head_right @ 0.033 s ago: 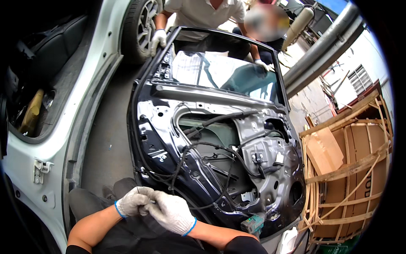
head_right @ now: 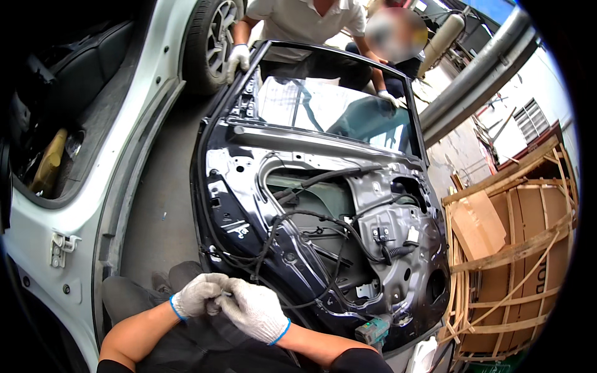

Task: The person uses a cordless drill and a pry tool to remove screws and trim from a detached car door. They systematically unscrew fasteners, detach the window glass with assistance, and remove interior panels and wiring harnesses.

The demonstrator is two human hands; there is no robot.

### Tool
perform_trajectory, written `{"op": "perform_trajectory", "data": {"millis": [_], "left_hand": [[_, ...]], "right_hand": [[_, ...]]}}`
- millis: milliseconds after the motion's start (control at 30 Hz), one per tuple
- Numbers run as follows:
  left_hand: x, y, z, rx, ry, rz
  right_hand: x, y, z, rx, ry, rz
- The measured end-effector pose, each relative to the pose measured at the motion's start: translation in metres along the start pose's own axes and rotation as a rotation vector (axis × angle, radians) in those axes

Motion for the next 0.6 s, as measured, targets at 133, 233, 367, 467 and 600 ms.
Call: {"op": "perform_trajectory", "data": {"millis": [133,233,367,467,600], "left_hand": [[0.004,-0.008,0.003,-0.009,0.229,-0.173],[0.002,0.000,0.010,-0.058,0.203,-0.037],[0.000,0.018,0.021,0.093,0.283,0.043],[0.002,0.032,0.027,0.186,0.379,0.034],[-0.004,0.036,0.027,0.198,0.390,0.012]], "right_hand": [[0.012,0.000,-0.009,-0.038,-0.095,0.018],[-0.012,-0.007,-0.009,0.121,-0.081,-0.073],[-0.094,0.090,0.015,0.330,0.513,0.190],[-0.143,0.209,0.067,0.695,0.030,0.707],[-0.128,0.254,0.065,0.416,-0.207,0.791]]}}
Point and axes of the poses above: each hand's wrist, its own z-axis away from the middle knuckle, its own x-axis out of the palm, y = z × x, the point moved 3 cm from there along -z, towards the middle knuckle, and after that the axes turned 4 degrees about -y, right-handed, at the moved point
